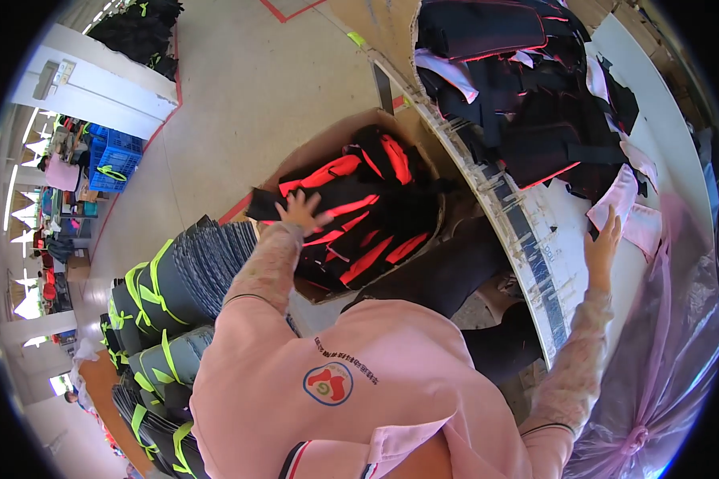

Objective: Organizing and sorting black and pink padded fabric components from a large bin into a separate box at a manufacturing workstation.

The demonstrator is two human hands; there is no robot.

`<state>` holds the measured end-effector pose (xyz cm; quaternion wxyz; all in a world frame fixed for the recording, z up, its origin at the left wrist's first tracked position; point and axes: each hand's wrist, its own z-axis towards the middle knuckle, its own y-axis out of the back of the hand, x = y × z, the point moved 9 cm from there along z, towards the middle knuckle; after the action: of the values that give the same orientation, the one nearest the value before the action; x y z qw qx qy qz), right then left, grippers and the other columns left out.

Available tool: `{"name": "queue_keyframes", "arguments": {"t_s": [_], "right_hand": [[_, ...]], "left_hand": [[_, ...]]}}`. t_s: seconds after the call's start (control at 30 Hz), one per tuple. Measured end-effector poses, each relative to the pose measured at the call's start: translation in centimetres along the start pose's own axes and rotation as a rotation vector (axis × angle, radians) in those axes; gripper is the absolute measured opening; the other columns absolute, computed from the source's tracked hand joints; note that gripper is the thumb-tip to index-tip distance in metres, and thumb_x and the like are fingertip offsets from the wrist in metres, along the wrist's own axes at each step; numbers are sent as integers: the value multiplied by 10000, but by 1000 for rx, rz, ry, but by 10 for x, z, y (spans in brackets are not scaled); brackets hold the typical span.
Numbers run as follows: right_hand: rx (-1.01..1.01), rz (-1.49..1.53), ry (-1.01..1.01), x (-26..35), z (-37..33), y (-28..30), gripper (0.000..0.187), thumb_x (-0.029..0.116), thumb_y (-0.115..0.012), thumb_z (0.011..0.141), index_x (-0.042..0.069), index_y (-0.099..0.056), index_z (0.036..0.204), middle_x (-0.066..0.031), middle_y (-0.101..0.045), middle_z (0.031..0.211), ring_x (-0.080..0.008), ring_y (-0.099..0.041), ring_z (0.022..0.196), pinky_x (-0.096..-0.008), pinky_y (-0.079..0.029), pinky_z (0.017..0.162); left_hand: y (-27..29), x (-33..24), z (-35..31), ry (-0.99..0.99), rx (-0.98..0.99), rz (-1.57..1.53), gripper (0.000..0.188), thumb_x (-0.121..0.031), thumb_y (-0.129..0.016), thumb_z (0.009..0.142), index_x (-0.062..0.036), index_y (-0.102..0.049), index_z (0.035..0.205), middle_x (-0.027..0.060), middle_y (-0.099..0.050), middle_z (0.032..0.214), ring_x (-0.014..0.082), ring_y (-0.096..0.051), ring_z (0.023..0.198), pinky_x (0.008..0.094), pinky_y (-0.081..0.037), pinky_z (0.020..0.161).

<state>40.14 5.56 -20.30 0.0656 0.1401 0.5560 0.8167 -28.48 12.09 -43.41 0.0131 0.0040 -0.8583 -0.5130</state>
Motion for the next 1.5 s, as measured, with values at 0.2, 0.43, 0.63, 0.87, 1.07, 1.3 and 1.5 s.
{"name": "queue_keyframes", "arguments": {"t_s": [0.2,0.43,0.63,0.87,1.07,1.3,1.5], "right_hand": [[347,-234,-157,-11,8,-56,798,-38,-523,727,179,-209,1427,-198,-264,1428,-415,-385,1235,-587,-355,938],[318,-198,163,-51,-5,-60,714,-52,-457,752,73,-212,1411,-335,-310,1340,-514,-537,919,-522,-473,731],[498,-9,25,1,-13,-34,562,-34,-433,754,-43,-333,1307,-362,-357,1289,-472,-527,982,-499,-448,831],[115,-150,-61,8,-45,4,607,167,-608,769,152,-390,1335,-190,-348,1377,-383,-402,1217,-539,-366,959],[116,-466,-239,11,-25,-41,630,251,-563,816,211,-306,1390,-227,-496,1195,-370,-546,1004,-545,-454,799],[-266,497,-524,-15,-59,44,585,11,-538,787,151,-354,1325,-124,-583,819,-231,-623,700,-345,-496,608],[-206,916,-632,18,-164,27,605,-84,-583,685,21,-399,1251,-184,-506,1088,-299,-561,936,-345,-478,803]], "left_hand": [[-198,-22,-62,296,473,-360,1170,-830,-512,597,-297,97,1442,188,62,1505,494,-53,1344,531,-134,1091],[-174,-85,-63,145,901,-79,1232,-790,-527,640,-141,166,1425,213,-219,1459,318,-239,1352,477,-212,1088],[-87,-97,-26,-191,1074,-10,798,-604,-537,803,-69,-340,1361,190,-539,1185,299,-599,985,398,-501,801],[136,-338,-85,-875,705,-1006,261,-168,-565,896,-56,-559,1132,48,-626,875,85,-552,631,213,-459,578],[128,-455,-145,-1039,681,-1078,196,-160,-576,897,-39,-590,1051,35,-622,916,100,-596,799,249,-500,711],[150,-477,-133,-1080,350,-1090,377,-169,-624,859,-53,-500,1196,78,-538,1129,153,-570,945,299,-467,843],[176,-519,-225,-1596,-55,-597,568,-321,-665,796,-110,-461,1283,209,-356,1372,347,-326,1288,425,-273,1051]]}}
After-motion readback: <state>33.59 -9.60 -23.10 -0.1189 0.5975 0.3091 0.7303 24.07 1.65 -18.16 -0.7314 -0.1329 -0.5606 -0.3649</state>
